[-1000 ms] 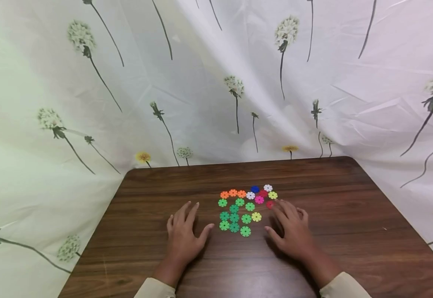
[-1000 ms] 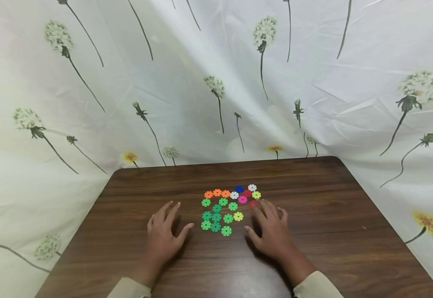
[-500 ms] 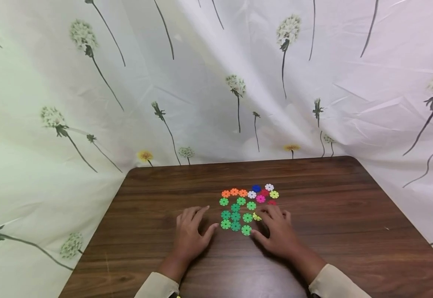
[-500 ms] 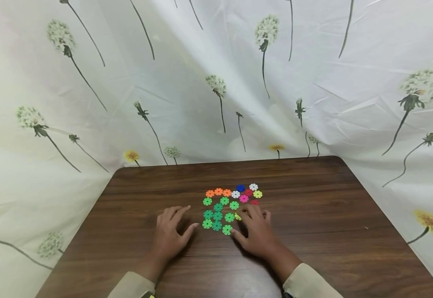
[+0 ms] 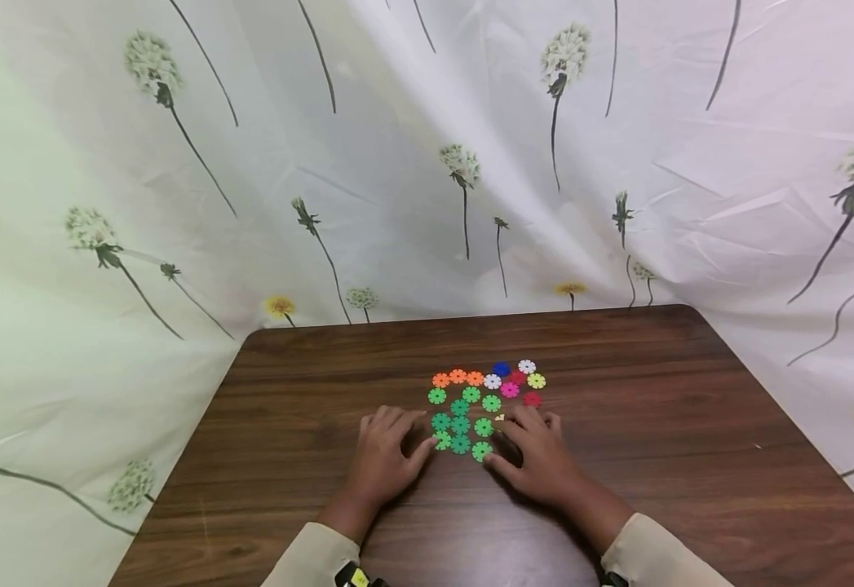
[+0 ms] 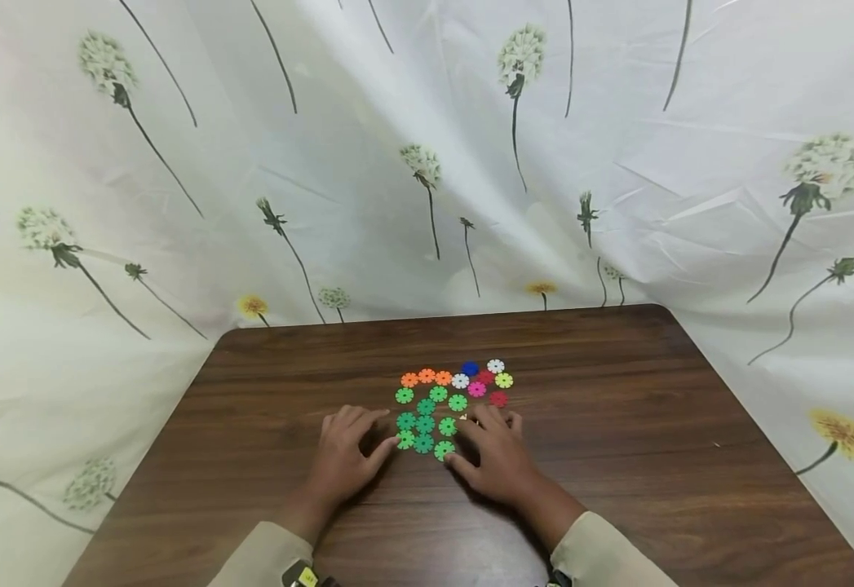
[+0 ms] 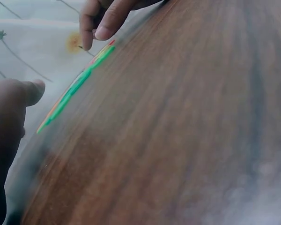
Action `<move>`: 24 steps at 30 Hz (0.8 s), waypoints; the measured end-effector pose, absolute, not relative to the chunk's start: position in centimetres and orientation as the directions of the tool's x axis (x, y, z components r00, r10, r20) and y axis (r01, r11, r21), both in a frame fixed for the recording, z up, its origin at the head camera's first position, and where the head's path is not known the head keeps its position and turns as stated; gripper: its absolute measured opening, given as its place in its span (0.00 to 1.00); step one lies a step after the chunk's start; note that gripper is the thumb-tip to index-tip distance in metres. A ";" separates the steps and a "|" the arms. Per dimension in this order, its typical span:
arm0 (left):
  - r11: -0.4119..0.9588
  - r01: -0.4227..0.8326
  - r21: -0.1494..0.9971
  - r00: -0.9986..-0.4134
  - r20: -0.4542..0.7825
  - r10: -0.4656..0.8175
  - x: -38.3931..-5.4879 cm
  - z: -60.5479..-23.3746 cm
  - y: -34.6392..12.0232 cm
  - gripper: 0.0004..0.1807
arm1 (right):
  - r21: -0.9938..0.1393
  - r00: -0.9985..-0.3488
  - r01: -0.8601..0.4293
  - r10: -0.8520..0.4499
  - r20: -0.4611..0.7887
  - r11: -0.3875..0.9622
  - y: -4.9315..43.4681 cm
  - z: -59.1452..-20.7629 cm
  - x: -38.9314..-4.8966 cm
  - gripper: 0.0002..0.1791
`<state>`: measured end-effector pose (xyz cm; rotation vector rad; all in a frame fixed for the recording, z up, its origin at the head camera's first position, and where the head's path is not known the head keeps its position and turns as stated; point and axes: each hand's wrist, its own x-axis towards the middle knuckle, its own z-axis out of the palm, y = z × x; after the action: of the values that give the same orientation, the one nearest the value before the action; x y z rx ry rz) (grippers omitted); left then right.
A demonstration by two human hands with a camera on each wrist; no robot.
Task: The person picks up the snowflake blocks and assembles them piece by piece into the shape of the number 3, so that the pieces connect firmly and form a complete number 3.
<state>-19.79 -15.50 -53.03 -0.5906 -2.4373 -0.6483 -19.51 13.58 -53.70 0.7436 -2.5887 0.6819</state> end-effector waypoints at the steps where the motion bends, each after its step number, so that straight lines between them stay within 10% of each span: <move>1: 0.789 0.527 0.318 -0.759 0.593 0.268 -19.8 -53.0 -15.4 0.23 | -0.349 -0.792 -0.574 -0.394 0.467 0.740 13.6 -53.8 -19.6 0.28; 24: 0.756 0.504 0.417 -0.823 0.496 0.276 -20.8 -53.4 -15.0 0.19 | -0.406 -0.751 -0.648 -0.452 0.482 0.644 13.3 -53.4 -20.4 0.21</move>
<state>-20.76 -14.96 -53.37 -0.5942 -2.5456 -0.7698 -20.42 13.31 -53.43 0.8772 -2.5283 0.8161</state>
